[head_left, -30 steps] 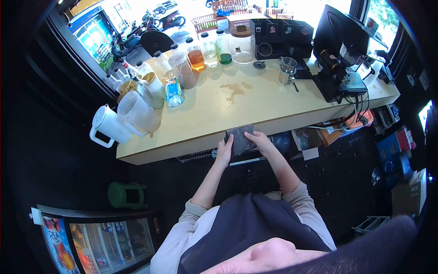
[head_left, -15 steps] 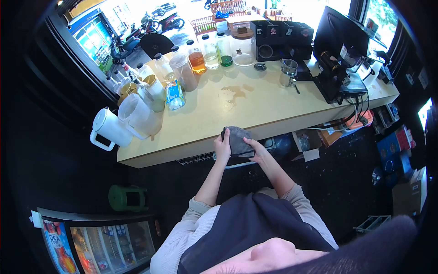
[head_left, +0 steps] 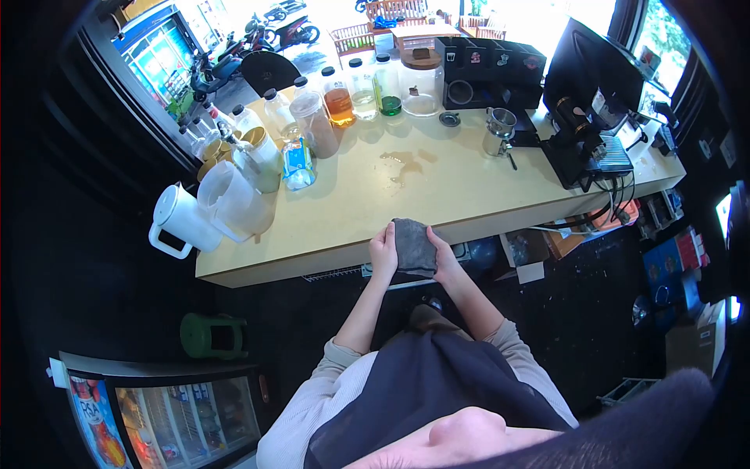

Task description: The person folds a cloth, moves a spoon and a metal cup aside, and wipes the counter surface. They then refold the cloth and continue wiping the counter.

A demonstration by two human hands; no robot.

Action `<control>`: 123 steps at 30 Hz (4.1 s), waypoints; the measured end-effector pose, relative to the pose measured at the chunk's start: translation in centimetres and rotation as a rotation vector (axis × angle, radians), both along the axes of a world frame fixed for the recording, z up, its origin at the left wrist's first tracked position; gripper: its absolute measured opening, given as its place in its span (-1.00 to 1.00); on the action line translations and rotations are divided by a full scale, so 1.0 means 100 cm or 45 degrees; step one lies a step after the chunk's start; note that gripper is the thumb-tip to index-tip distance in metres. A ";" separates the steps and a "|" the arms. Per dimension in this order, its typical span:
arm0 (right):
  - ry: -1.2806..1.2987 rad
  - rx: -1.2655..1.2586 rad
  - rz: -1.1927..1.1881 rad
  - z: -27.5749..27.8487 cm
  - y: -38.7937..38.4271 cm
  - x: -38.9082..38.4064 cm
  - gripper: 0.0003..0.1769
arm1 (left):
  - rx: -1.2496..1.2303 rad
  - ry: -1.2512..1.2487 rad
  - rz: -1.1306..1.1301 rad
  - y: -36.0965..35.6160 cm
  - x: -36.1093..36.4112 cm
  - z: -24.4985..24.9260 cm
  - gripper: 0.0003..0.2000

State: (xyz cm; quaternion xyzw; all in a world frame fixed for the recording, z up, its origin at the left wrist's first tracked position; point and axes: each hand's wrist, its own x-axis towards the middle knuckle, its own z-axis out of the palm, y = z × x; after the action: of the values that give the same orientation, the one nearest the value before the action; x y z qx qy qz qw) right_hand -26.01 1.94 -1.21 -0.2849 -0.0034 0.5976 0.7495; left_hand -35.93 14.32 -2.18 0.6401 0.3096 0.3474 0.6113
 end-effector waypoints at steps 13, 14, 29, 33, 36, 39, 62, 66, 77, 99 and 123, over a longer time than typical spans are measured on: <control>0.098 0.150 -0.004 0.035 0.023 0.079 -0.33 | 0.423 0.491 0.052 0.044 0.063 0.026 -0.42; 0.100 0.151 -0.005 0.041 0.023 0.091 -0.33 | 0.497 0.524 0.083 0.050 0.070 0.030 -0.44; -2.691 -0.900 -0.087 -0.015 0.021 0.172 -0.28 | 1.207 0.865 -0.023 0.064 0.113 -0.001 -0.46; -2.789 -0.924 -0.135 0.024 0.023 0.167 -0.07 | 1.229 0.939 0.000 0.062 0.109 -0.007 -0.44; -2.860 -1.048 -0.125 0.012 0.036 0.169 -0.01 | 1.231 0.913 0.012 0.060 0.111 -0.003 -0.44; -2.904 -1.108 -0.029 -0.002 0.047 0.168 0.01 | 1.208 0.880 0.000 0.063 0.110 -0.002 -0.45; 0.058 -0.076 -0.205 0.007 0.059 0.206 -0.37 | 1.084 0.479 -0.024 0.112 0.059 0.032 -0.56; -0.752 -0.426 -0.448 -0.005 0.064 0.181 -0.52 | 1.100 0.521 -0.026 0.121 0.048 0.029 -0.55; -2.858 -1.390 -0.036 -0.005 0.050 0.107 -0.18 | 1.186 0.645 -0.117 0.127 0.011 0.008 -0.54; -2.652 -0.765 -0.385 -0.018 0.068 0.036 -0.56 | 1.320 0.772 -0.044 0.142 -0.035 -0.008 -0.52; -2.451 -0.063 -0.222 0.014 0.169 -0.069 -0.48 | 1.315 0.997 -0.029 0.150 -0.058 -0.024 -0.41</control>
State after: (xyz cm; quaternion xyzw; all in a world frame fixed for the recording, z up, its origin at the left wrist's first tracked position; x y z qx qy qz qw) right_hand -32.89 18.84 0.20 -0.6676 -0.5824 0.0504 0.4610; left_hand -41.75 29.32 -4.58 0.9342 0.2960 0.1861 0.0702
